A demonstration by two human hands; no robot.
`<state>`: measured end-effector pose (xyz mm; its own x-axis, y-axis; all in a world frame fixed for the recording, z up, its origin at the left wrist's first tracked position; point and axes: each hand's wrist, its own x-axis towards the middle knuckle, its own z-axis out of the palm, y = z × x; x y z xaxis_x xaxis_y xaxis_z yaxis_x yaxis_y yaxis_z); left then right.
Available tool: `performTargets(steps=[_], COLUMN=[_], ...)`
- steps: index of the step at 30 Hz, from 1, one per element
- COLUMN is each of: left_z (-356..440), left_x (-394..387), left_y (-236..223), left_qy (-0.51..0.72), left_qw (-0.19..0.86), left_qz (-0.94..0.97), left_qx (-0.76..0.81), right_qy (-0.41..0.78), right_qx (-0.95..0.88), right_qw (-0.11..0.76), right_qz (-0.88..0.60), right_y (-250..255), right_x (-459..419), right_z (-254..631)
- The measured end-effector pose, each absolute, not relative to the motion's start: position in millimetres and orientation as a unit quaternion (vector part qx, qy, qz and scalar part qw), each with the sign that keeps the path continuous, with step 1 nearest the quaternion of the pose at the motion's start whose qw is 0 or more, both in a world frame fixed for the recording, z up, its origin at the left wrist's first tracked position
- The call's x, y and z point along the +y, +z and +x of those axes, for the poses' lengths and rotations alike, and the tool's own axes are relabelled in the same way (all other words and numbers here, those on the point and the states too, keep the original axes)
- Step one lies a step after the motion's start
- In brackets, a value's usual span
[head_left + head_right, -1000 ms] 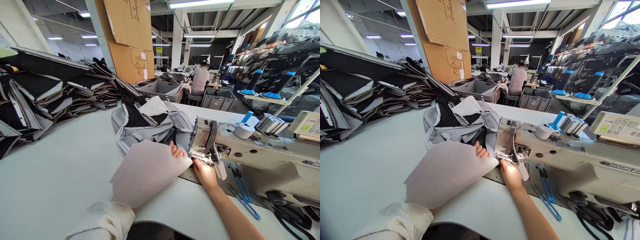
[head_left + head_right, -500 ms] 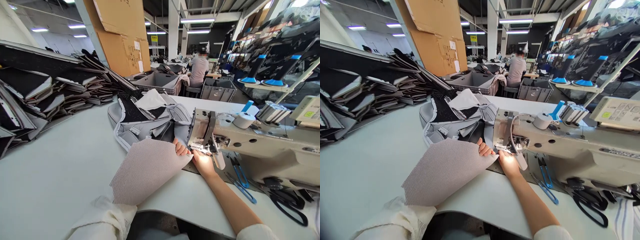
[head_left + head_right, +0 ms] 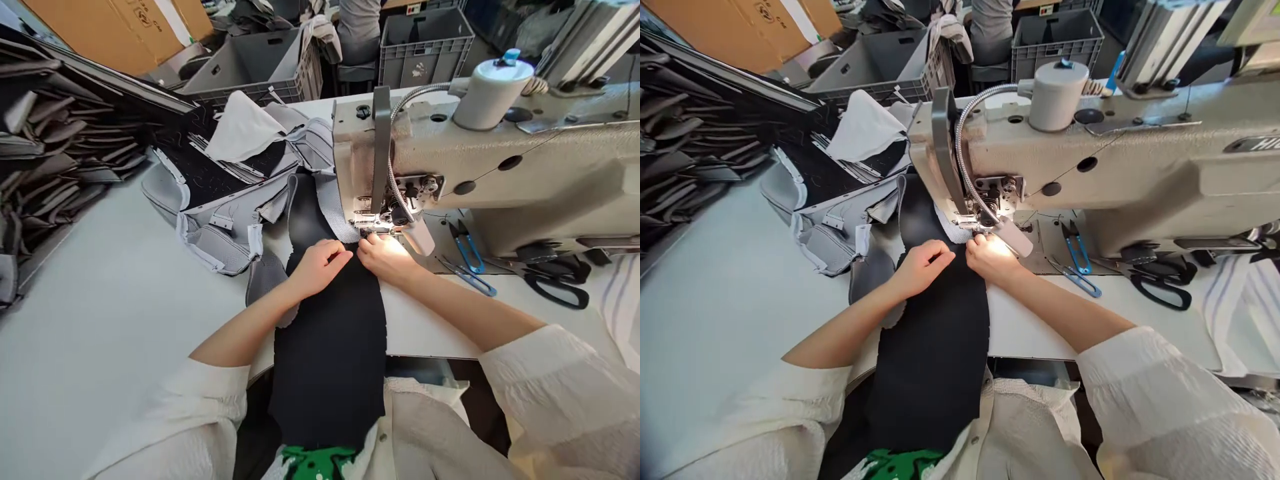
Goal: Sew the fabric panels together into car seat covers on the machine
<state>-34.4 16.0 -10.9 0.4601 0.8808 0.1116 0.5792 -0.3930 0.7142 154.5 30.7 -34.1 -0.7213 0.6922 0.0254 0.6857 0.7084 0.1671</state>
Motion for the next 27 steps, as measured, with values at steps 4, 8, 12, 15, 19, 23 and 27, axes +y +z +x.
performTargets(steps=[4, 8, 12, 15, 19, 23, 27], left_z=[-37, -37, -44, -46, -43, -40, -34], left_x=[42, 64, 78, 85, 88, 87, 82], left_y=[-15, -20, -12, -6, -11, -22, -22], left_qy=[0.050, 0.019, -0.006, -0.022, -0.011, 0.063, 0.080], left_qw=[-0.013, -0.120, -0.129, -0.118, -0.104, -0.074, -0.021], left_qz=[0.888, 0.908, 0.942, 0.946, 0.947, 0.948, 0.956], left_qx=[0.457, 0.401, 0.311, 0.302, 0.305, 0.304, 0.283], right_qy=[0.117, 0.029, -0.019, -0.018, -0.015, -0.020, -0.022], right_qx=[0.920, 0.911, 0.899, 0.907, 0.912, 0.914, 0.912], right_qw=[-0.054, -0.020, 0.023, 0.028, 0.014, 0.020, 0.029], right_qz=[0.369, 0.411, 0.438, 0.420, 0.410, 0.404, 0.410], right_y=[-43, -43, -37, -37, -38, -38, -39], right_x=[11, -2, -6, -5, -3, -2, -2], right_z=[167, 166, 160, 161, 163, 158, 151])
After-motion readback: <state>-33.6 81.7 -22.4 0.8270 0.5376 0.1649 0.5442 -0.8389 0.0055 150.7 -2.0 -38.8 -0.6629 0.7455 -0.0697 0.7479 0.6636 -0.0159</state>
